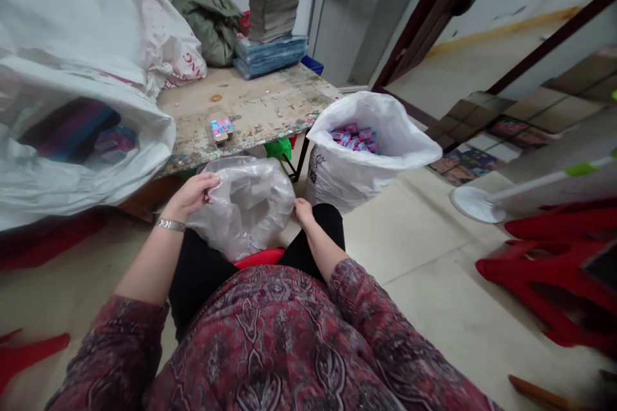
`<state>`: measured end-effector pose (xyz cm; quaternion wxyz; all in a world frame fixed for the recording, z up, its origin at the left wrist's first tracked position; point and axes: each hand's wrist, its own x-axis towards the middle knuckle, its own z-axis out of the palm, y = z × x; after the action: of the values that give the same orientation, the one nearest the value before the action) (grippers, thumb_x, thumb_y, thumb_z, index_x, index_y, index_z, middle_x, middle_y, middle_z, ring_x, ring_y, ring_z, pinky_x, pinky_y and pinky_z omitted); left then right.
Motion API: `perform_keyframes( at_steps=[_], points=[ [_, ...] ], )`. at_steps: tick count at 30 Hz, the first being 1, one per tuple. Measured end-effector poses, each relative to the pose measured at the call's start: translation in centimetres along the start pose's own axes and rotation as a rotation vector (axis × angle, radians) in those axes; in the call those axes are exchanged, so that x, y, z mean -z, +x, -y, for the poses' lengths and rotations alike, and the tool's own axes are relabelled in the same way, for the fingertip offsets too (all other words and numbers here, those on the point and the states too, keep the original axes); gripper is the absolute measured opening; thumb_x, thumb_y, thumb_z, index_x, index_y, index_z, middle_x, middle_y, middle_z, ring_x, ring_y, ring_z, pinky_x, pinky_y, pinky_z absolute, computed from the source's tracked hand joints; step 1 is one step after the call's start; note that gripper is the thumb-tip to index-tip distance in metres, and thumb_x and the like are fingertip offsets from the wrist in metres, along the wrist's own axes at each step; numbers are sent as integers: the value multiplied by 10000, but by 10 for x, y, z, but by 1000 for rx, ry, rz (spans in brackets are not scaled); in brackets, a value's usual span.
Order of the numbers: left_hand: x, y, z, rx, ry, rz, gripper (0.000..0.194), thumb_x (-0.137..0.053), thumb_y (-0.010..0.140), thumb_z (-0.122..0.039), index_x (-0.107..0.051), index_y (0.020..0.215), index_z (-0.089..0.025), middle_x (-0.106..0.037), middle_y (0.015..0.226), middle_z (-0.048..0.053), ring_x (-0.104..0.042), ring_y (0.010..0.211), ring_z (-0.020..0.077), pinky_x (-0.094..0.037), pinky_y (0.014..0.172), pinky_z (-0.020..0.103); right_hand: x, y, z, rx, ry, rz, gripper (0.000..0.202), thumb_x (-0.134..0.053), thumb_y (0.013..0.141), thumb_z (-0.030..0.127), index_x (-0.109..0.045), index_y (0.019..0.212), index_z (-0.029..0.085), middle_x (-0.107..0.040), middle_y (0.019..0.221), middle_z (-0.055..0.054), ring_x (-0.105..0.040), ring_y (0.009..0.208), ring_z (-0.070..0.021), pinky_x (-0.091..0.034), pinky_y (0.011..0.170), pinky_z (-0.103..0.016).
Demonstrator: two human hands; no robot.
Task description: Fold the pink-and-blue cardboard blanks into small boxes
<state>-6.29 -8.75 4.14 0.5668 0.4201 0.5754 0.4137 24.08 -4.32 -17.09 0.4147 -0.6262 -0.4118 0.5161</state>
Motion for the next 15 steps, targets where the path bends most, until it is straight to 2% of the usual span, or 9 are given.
perform_keyframes(
  at_steps=[1, 4, 8, 12, 15],
  points=[
    [7, 1, 4, 13, 80, -91, 327, -828, 616, -382, -606, 709, -161, -489, 525, -54, -420, 404, 71, -337, 397, 204, 7, 2, 4, -4, 38, -31, 355, -628, 969, 377, -605, 1254, 166, -639, 1245, -93, -661, 1041, -219, -582, 875, -426],
    [28, 4, 18, 29, 148, -200, 320, -809, 586, -391, -592, 670, -171, -475, 524, -55, -427, 450, 79, -380, 451, 209, 30, 6, 16, -5, 151, -114, 301, -627, 943, 424, -659, 1060, 148, -680, 992, -36, -648, 823, -160, -553, 729, -318],
    [44, 10, 43, 70, 258, -301, 362, -810, 547, -440, -590, 665, -177, -526, 566, -35, -498, 541, 110, -442, 543, 237, 50, 1, 29, -9, 297, -171, 283, -606, 794, 467, -608, 750, 187, -528, 600, 66, -481, 560, -111, -394, 542, -230],
    [38, 19, 74, 64, 381, -322, 389, -792, 561, -491, -622, 703, -172, -605, 659, 3, -591, 696, 181, -487, 645, 288, 46, -8, 45, -28, 422, -134, 214, -623, 687, 401, -507, 673, 221, -417, 522, 97, -398, 499, -101, -342, 495, -223],
    [27, 26, 97, 28, 443, -294, 479, -840, 533, -431, -670, 892, -163, -710, 887, 70, -658, 911, 267, -527, 832, 378, 35, -14, 58, -36, 494, -72, 202, -652, 644, 355, -504, 672, 221, -442, 528, 91, -415, 498, -101, -339, 480, -217]
  ],
)
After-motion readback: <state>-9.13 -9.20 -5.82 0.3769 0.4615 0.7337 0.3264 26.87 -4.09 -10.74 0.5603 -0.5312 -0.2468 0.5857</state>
